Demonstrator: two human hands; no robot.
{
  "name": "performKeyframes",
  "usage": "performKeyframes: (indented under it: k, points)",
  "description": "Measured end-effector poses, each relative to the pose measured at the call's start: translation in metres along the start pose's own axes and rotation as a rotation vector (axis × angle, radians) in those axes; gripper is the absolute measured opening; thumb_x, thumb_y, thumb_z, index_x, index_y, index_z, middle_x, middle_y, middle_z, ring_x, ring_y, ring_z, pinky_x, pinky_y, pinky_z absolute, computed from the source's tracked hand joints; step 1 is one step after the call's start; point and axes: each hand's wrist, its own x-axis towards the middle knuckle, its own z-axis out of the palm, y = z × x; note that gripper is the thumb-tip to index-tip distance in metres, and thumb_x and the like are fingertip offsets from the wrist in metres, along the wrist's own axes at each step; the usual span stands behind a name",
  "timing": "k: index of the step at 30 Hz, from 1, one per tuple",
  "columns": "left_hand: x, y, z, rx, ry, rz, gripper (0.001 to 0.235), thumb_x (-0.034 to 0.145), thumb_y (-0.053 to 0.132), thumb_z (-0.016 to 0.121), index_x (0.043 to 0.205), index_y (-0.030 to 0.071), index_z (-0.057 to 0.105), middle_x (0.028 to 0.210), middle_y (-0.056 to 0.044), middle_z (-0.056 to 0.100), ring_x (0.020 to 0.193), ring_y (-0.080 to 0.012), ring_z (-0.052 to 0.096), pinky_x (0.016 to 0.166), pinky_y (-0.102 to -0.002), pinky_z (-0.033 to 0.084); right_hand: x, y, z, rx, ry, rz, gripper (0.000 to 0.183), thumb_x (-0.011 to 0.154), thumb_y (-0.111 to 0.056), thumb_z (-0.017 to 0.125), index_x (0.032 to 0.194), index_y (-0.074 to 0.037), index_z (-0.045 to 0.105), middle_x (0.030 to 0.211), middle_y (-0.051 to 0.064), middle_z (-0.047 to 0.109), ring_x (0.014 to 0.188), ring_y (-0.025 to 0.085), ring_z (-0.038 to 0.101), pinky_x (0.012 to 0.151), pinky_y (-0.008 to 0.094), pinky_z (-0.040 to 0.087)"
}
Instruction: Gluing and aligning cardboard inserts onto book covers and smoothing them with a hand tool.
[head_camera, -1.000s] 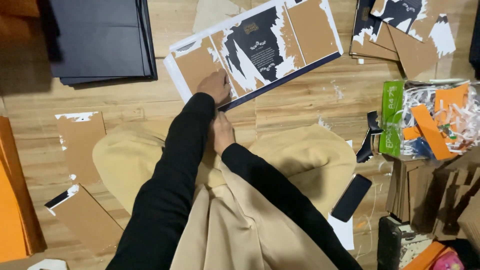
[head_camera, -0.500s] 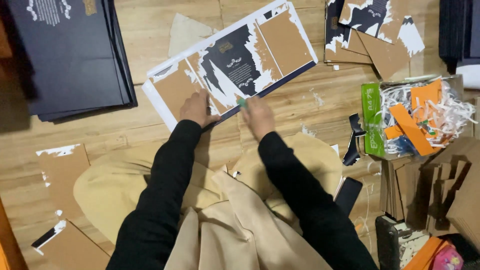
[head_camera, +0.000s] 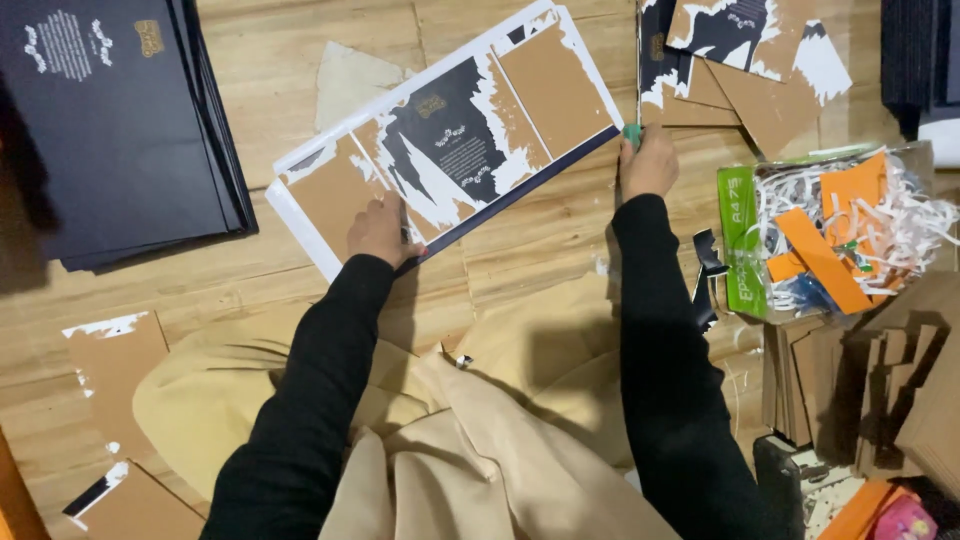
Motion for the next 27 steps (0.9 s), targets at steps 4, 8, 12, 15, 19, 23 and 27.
performKeyframes:
  k: [4, 8, 12, 15, 19, 23, 27]
  points:
    - [-0.006, 0.036, 0.004, 0.239, 0.211, 0.033, 0.06, 0.065, 0.033, 0.075, 0.111, 0.013, 0.041, 0.114, -0.011, 0.042, 0.105, -0.033, 0.044, 0.084, -0.046, 0.037, -0.046, 0.017, -0.02, 0.103, -0.016, 0.206, 0.039, 0.08, -0.021, 0.069, 0.107, -0.013, 0.043, 0.098, 0.009, 0.057, 0.092, 0.032, 0.058, 0.075, 0.048, 0.047]
    - [-0.043, 0.078, 0.003, 0.228, 0.214, 0.253, 0.068, 0.082, 0.041, 0.047, 0.141, 0.017, 0.024, 0.149, -0.009, 0.012, 0.133, -0.0411, 0.009, 0.101, -0.064, 0.01, -0.08, 0.019, -0.037, 0.003, 0.105, 0.216, 0.044, 0.077, -0.031, 0.074, 0.108, -0.012, 0.048, 0.097, 0.009, 0.045, 0.1, 0.032, 0.046, 0.087, 0.045, 0.036]
    - [-0.043, 0.061, 0.045, 0.481, 0.325, 0.279, 0.068, 0.089, 0.052, 0.033, 0.144, 0.018, 0.012, 0.15, -0.008, 0.007, 0.134, -0.0402, 0.006, 0.102, -0.062, 0.01, -0.121, -0.044, -0.037, 0.292, 0.04, 0.254, 0.03, 0.095, -0.039, 0.045, 0.107, -0.011, 0.049, 0.09, 0.01, 0.049, 0.094, 0.033, 0.051, 0.083, 0.045, 0.041]
    - [-0.056, 0.044, 0.063, 0.495, 0.308, 0.324, 0.067, 0.089, 0.055, 0.03, 0.143, 0.018, 0.014, 0.149, -0.007, 0.009, 0.134, -0.0385, 0.007, 0.103, -0.06, 0.011, -0.155, -0.084, -0.007, 1.336, -0.492, 0.763, 0.021, 0.08, -0.013, 0.052, 0.099, -0.013, 0.044, 0.085, -0.002, 0.042, 0.067, 0.012, 0.052, 0.055, 0.025, 0.054]
    - [-0.056, 0.028, 0.071, 0.458, 0.302, 0.364, 0.067, 0.089, 0.053, 0.033, 0.143, 0.018, 0.016, 0.149, -0.004, 0.01, 0.133, -0.0359, 0.01, 0.104, -0.058, 0.013, -0.153, -0.132, -0.02, 1.646, -0.572, 1.073, 0.04, 0.089, -0.026, 0.051, 0.118, -0.004, 0.035, 0.102, 0.005, 0.036, 0.097, 0.016, 0.045, 0.095, 0.038, 0.035]
    - [-0.049, 0.024, 0.075, 0.428, 0.274, 0.364, 0.068, 0.088, 0.052, 0.035, 0.143, 0.018, 0.012, 0.147, -0.002, 0.014, 0.133, -0.0339, 0.013, 0.104, -0.057, 0.017, -0.136, -0.132, 0.029, 1.493, -0.307, 1.257, 0.02, 0.075, -0.021, 0.069, 0.087, -0.008, 0.059, 0.072, -0.001, 0.048, 0.052, 0.01, 0.046, 0.045, 0.024, 0.037]
    - [-0.051, 0.029, 0.073, 0.43, 0.3, 0.351, 0.075, 0.084, 0.056, 0.042, 0.143, 0.018, 0.013, 0.146, -0.001, 0.016, 0.132, -0.0332, 0.016, 0.104, -0.057, 0.021, -0.131, -0.13, 0.039, 1.487, -0.296, 1.266, 0.019, 0.075, -0.02, 0.067, 0.086, -0.008, 0.057, 0.07, 0.001, 0.054, 0.05, 0.011, 0.045, 0.045, 0.027, 0.04]
